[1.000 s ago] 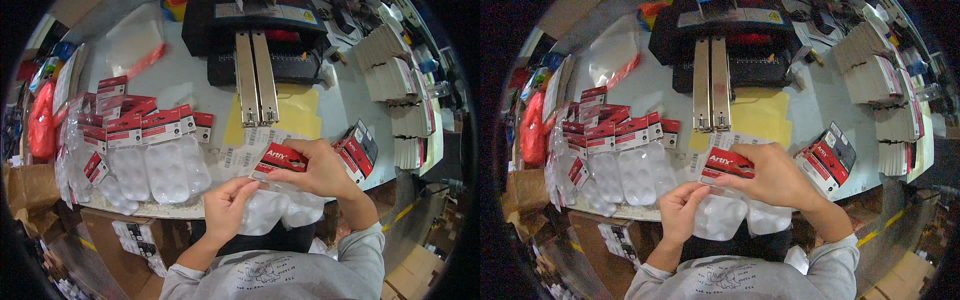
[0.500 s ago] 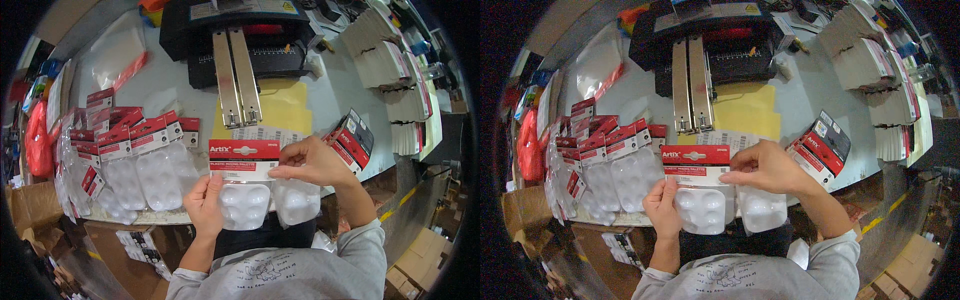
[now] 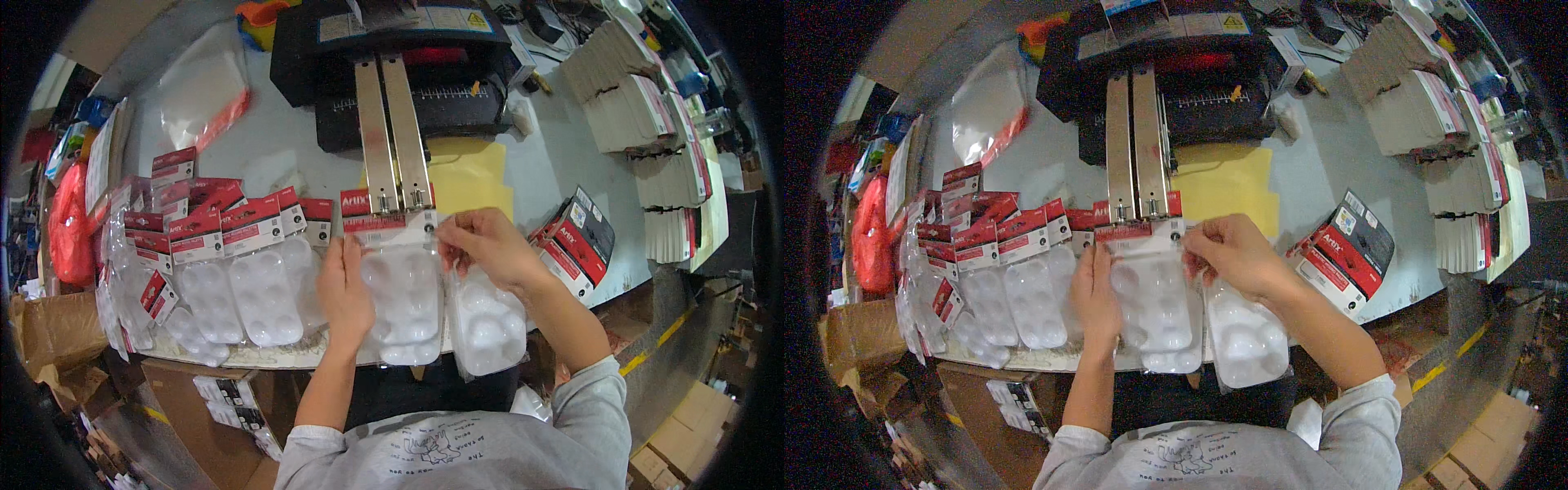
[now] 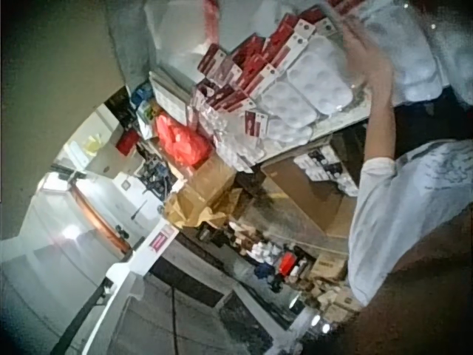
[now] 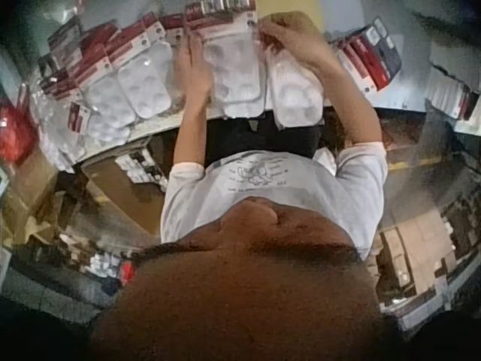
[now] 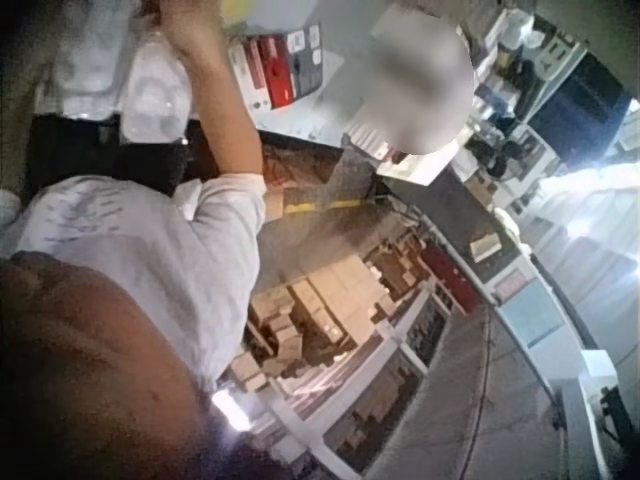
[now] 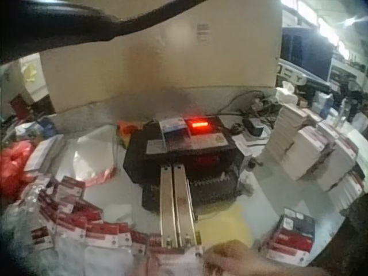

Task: The person repeatedly places white plastic mixing palettes into clear plastic bags, then inserts red Artix header cards into the bags to seal them. The finished packages are stacked on the table. The person also briefly places a stack of finished packages into a cardboard box.

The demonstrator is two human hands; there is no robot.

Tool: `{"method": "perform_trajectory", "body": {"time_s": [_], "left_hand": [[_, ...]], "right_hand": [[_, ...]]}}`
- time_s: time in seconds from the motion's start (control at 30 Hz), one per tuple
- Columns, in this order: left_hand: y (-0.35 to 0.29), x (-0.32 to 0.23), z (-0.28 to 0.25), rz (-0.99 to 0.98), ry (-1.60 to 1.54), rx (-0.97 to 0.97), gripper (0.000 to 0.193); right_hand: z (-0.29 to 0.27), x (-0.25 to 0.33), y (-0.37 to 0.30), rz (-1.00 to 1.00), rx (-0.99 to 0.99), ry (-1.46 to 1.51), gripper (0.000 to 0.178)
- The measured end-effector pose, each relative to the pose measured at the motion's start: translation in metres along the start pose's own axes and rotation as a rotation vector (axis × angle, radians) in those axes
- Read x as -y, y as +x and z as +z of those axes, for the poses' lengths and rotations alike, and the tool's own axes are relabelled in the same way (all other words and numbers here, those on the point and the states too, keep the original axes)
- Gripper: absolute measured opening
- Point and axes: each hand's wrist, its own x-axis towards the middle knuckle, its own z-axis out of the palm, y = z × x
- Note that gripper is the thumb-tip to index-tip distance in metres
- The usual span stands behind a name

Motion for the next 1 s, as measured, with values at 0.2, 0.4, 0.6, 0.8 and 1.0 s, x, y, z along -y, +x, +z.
{"method": "perform_trajectory", "body": {"time_s": [0.2,0.4,0.6,0.8,1.0], "left_hand": [[0.021,0.002,0.011,-0.033,-0.038,0.008,0.041],[0.018,0.021,0.021,0.098,-0.056,-0.088,0.039],[0.024,0.000,-0.058,0.035,0.556,0.051,0.028],[0.030,-0.034,-0.130,0.273,1.134,-0.567,0.034],[-0.038,0.034,-0.004,0.388,0.779,0.078,0.028]], "right_hand": [[-0.004,-0.002,0.015,-0.069,-0.074,0.043,0.022],[-0.003,-0.003,0.019,-0.146,-0.046,-0.041,0.022],[-0.039,0.014,-0.057,-0.523,-0.668,-0.930,0.056],[-0.114,-0.035,-0.110,-0.313,-0.694,-1.117,0.103],[-0.106,-0.050,-0.107,-0.334,-0.730,-1.229,0.115]]}}
